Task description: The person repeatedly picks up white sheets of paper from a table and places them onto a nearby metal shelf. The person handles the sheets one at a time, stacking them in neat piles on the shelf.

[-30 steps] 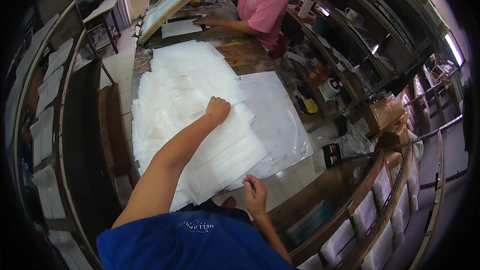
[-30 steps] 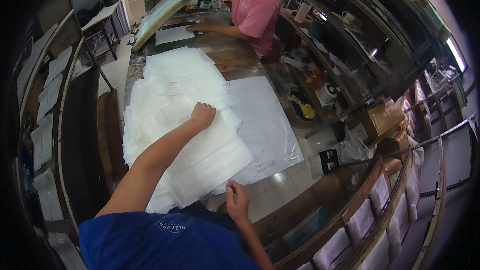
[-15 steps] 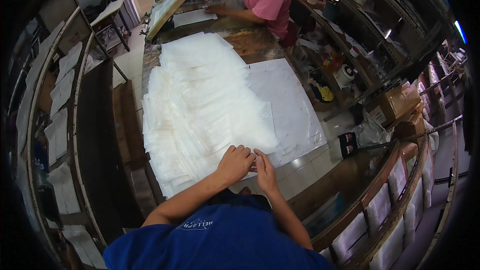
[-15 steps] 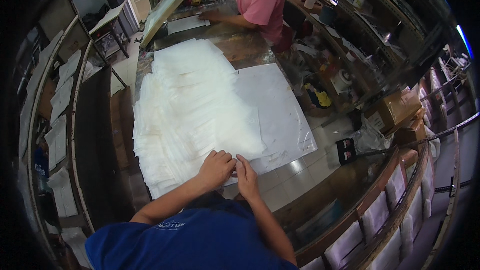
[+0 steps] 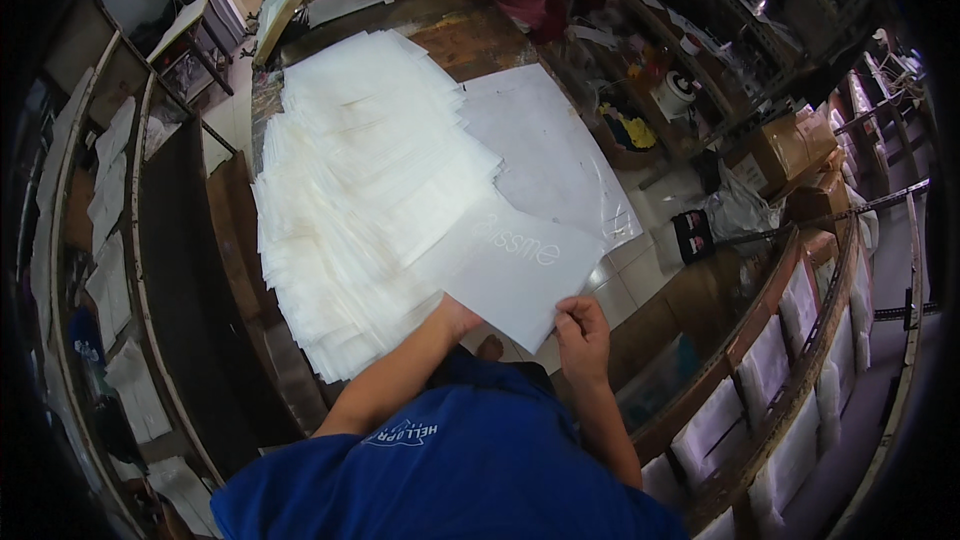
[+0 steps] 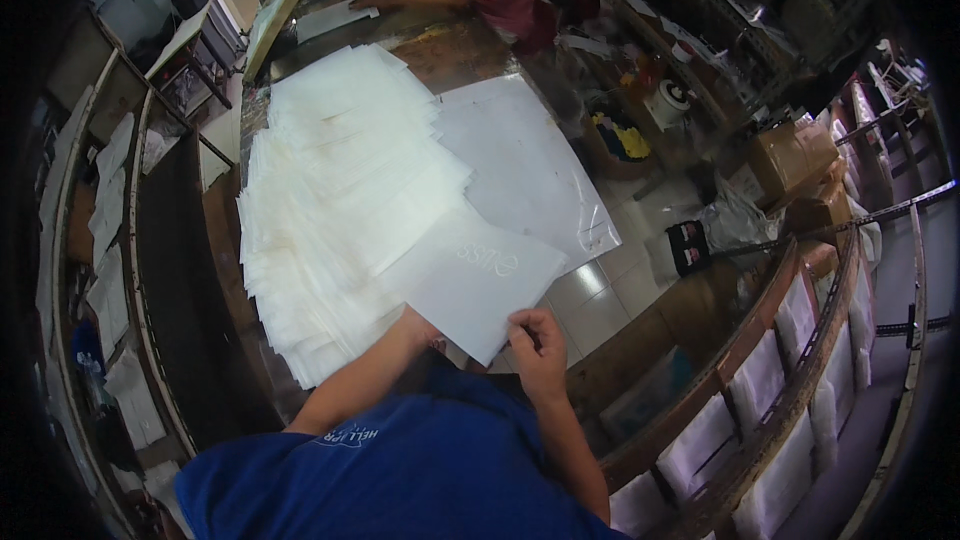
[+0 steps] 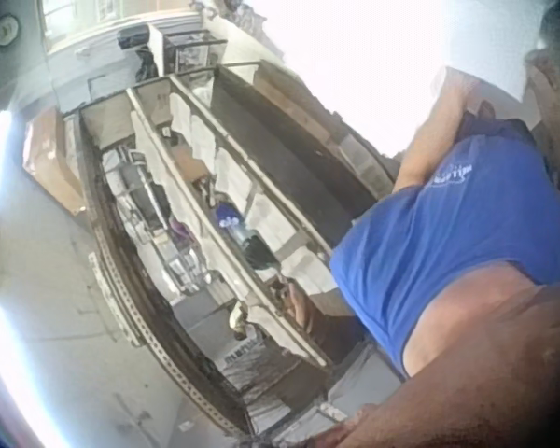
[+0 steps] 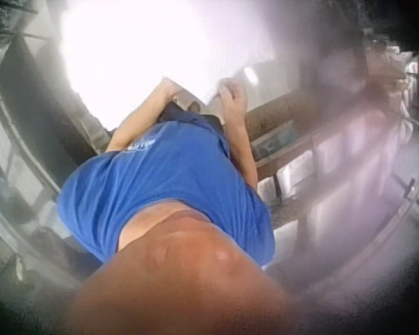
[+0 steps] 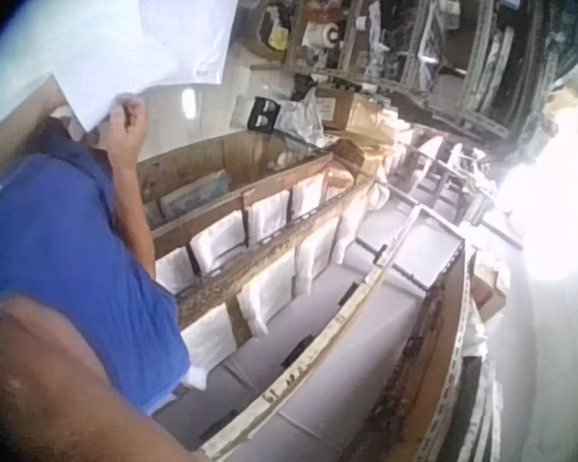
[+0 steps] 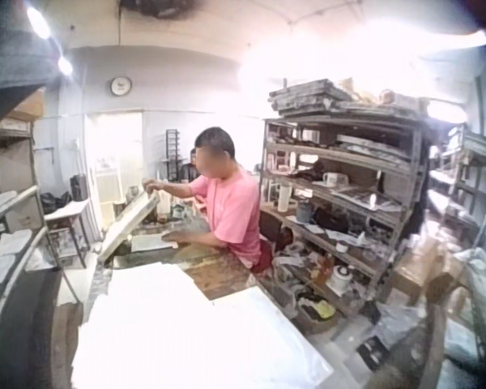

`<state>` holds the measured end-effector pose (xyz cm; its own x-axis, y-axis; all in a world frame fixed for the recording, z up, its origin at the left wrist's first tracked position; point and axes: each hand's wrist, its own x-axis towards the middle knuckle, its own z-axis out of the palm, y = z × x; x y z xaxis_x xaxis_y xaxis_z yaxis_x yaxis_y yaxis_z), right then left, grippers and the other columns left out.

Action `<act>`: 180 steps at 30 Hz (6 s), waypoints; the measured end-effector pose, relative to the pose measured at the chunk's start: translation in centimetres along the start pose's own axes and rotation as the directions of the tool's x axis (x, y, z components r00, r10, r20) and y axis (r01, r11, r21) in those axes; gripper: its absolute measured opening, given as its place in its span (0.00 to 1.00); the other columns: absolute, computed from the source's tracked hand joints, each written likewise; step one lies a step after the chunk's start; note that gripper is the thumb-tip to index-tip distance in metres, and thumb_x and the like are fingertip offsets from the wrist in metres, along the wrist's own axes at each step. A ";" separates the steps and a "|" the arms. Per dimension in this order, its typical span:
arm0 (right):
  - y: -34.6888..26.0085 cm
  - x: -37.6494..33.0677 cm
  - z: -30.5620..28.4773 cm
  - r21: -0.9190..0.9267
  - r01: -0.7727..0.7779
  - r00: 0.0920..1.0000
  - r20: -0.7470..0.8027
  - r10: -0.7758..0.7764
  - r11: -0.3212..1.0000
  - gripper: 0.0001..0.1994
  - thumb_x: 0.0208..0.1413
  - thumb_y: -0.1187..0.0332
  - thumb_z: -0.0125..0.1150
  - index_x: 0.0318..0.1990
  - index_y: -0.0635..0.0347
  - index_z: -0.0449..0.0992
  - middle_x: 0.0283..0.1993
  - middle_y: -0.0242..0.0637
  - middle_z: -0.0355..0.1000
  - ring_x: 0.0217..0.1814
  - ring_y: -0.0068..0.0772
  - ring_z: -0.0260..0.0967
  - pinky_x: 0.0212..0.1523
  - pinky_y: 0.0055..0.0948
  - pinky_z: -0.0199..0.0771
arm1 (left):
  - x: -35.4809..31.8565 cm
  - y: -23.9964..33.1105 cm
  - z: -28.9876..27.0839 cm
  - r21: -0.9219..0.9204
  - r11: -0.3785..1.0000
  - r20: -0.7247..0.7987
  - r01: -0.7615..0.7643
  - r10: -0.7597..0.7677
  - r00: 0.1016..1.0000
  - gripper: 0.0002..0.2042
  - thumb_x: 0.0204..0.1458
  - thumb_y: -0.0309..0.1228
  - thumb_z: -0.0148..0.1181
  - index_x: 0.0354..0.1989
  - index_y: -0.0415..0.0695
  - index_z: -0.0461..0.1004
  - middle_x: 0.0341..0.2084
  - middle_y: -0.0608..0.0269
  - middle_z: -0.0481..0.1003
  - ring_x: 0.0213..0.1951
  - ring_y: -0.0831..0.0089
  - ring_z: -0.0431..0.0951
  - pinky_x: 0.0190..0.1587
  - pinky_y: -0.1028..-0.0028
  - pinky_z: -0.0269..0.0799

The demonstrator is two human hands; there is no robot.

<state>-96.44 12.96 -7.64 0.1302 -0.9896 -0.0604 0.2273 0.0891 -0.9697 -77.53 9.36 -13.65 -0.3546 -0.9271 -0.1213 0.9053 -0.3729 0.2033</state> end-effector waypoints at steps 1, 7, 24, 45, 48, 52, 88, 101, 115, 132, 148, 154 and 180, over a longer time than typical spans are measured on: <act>0.1 -1.0 -1.0 -0.021 -0.007 1.000 0.016 0.007 1.000 0.05 0.57 0.78 0.52 0.41 0.63 0.71 0.35 0.31 0.70 0.34 0.18 0.67 0.36 0.18 0.70 | 0.5 0.3 0.2 0.147 0.989 -0.068 -0.020 0.031 0.997 0.24 0.64 0.41 0.36 0.64 0.41 0.55 0.60 0.51 0.63 0.60 0.59 0.65 0.62 0.61 0.62; 0.7 -4.1 -3.5 -0.142 -0.068 0.996 -0.062 0.060 0.987 0.06 0.57 0.80 0.51 0.40 0.65 0.71 0.35 0.32 0.69 0.32 0.18 0.67 0.35 0.20 0.71 | 1.8 0.9 0.9 0.324 0.940 0.152 -0.104 0.056 0.987 0.34 0.58 0.57 0.36 0.69 0.49 0.49 0.66 0.49 0.53 0.66 0.52 0.54 0.66 0.52 0.51; 1.0 -3.8 -6.1 -0.172 -0.039 0.999 0.021 0.043 0.984 0.06 0.57 0.79 0.51 0.41 0.65 0.71 0.35 0.32 0.69 0.33 0.18 0.67 0.35 0.21 0.74 | 1.7 0.3 2.2 -0.201 0.979 0.147 0.008 0.022 0.989 0.40 0.53 0.65 0.37 0.70 0.53 0.47 0.68 0.47 0.48 0.68 0.46 0.47 0.67 0.44 0.43; 1.4 -5.1 -3.2 -0.142 -0.095 0.988 -0.139 0.075 0.985 0.07 0.57 0.78 0.50 0.42 0.64 0.71 0.37 0.33 0.70 0.34 0.20 0.69 0.36 0.22 0.74 | -0.4 5.7 -0.6 0.625 0.694 -0.183 -0.358 0.576 0.797 0.21 0.62 0.40 0.41 0.57 0.40 0.66 0.55 0.55 0.69 0.57 0.64 0.68 0.62 0.64 0.60; 2.8 -6.0 -4.0 -0.222 -0.065 0.968 -0.251 0.008 0.973 0.08 0.56 0.76 0.50 0.41 0.64 0.72 0.36 0.33 0.71 0.36 0.21 0.69 0.38 0.25 0.72 | -2.9 8.7 5.2 0.726 0.453 0.129 -0.517 0.649 0.750 0.18 0.62 0.36 0.40 0.54 0.39 0.68 0.52 0.60 0.69 0.56 0.67 0.65 0.61 0.64 0.56; 2.5 -6.2 -3.8 -0.534 0.017 0.956 -0.239 -0.170 0.845 0.08 0.58 0.72 0.48 0.43 0.61 0.71 0.27 0.39 0.70 0.30 0.29 0.70 0.35 0.31 0.69 | -7.9 7.7 16.8 0.253 0.879 0.737 -0.404 0.095 0.669 0.15 0.61 0.38 0.46 0.39 0.35 0.70 0.35 0.56 0.73 0.36 0.63 0.74 0.35 0.65 0.72; -7.6 -65.4 17.4 0.530 -0.547 -0.793 -0.577 -0.197 0.649 0.15 0.51 0.70 0.53 0.48 0.57 0.67 0.34 0.48 0.74 0.37 0.44 0.73 0.39 0.40 0.71 | -10.3 -8.3 27.6 0.324 0.560 0.898 0.763 0.072 -0.434 0.13 0.60 0.32 0.46 0.21 0.48 0.68 0.24 0.67 0.68 0.25 0.69 0.69 0.23 0.69 0.57; -11.9 -60.6 6.6 -0.128 -0.892 -0.194 -0.759 -0.622 0.434 0.19 0.65 0.66 0.46 0.58 0.68 0.64 0.55 0.46 0.65 0.53 0.37 0.65 0.54 0.30 0.64 | -5.1 1.4 19.3 0.698 0.710 0.677 -0.093 -0.611 0.411 0.12 0.54 0.28 0.57 0.18 0.43 0.67 0.15 0.63 0.70 0.18 0.68 0.67 0.22 0.67 0.59; -4.1 -9.3 -4.9 -0.701 -0.231 0.940 -0.340 -0.031 0.674 0.14 0.57 0.70 0.57 0.50 0.62 0.72 0.26 0.33 0.69 0.27 0.23 0.65 0.31 0.26 0.67 | -6.6 11.5 11.8 0.796 -0.539 0.405 -0.277 0.133 0.905 0.09 0.50 0.29 0.62 0.38 0.41 0.75 0.29 0.59 0.74 0.33 0.63 0.75 0.38 0.67 0.69; -1.9 1.1 -13.3 -0.732 -0.144 0.986 -0.050 0.158 0.666 0.16 0.54 0.66 0.59 0.48 0.63 0.73 0.29 0.42 0.74 0.29 0.32 0.71 0.34 0.29 0.71 | 12.9 15.1 -2.2 0.206 -0.918 0.110 0.339 0.366 0.924 0.08 0.48 0.30 0.56 0.36 0.44 0.75 0.34 0.57 0.75 0.39 0.62 0.75 0.40 0.61 0.71; -0.1 12.6 -7.4 -0.527 0.035 0.786 0.540 0.303 0.849 0.23 0.58 0.71 0.54 0.60 0.67 0.61 0.35 0.38 0.69 0.30 0.22 0.66 0.30 0.22 0.69 | 13.1 9.5 -0.6 0.270 -0.872 0.081 0.409 0.443 0.893 0.07 0.51 0.32 0.50 0.33 0.47 0.75 0.32 0.61 0.76 0.36 0.65 0.77 0.41 0.64 0.68; -0.1 13.3 -3.3 -0.453 0.011 0.791 0.549 0.269 0.892 0.26 0.62 0.69 0.48 0.66 0.65 0.53 0.47 0.43 0.69 0.34 0.24 0.69 0.32 0.23 0.71 | 7.5 1.6 2.8 0.347 -0.906 0.220 0.242 0.329 0.918 0.05 0.47 0.33 0.53 0.27 0.47 0.73 0.24 0.66 0.73 0.30 0.67 0.76 0.36 0.67 0.66; -5.0 5.4 -11.6 -0.344 -0.060 0.993 -0.115 0.021 0.937 0.05 0.59 0.76 0.51 0.41 0.63 0.71 0.30 0.24 0.65 0.27 0.11 0.57 0.27 0.14 0.57 | 11.7 -2.0 -1.2 0.120 0.987 0.049 -0.103 0.098 0.994 0.26 0.62 0.48 0.39 0.63 0.45 0.60 0.59 0.51 0.63 0.60 0.56 0.63 0.63 0.56 0.58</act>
<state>-108.06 5.86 -5.90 0.0231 -0.9939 -0.1080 -0.1273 0.1042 -0.9864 -83.20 -0.69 -16.60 -0.2755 -0.9598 -0.0535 0.9023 -0.2774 0.3300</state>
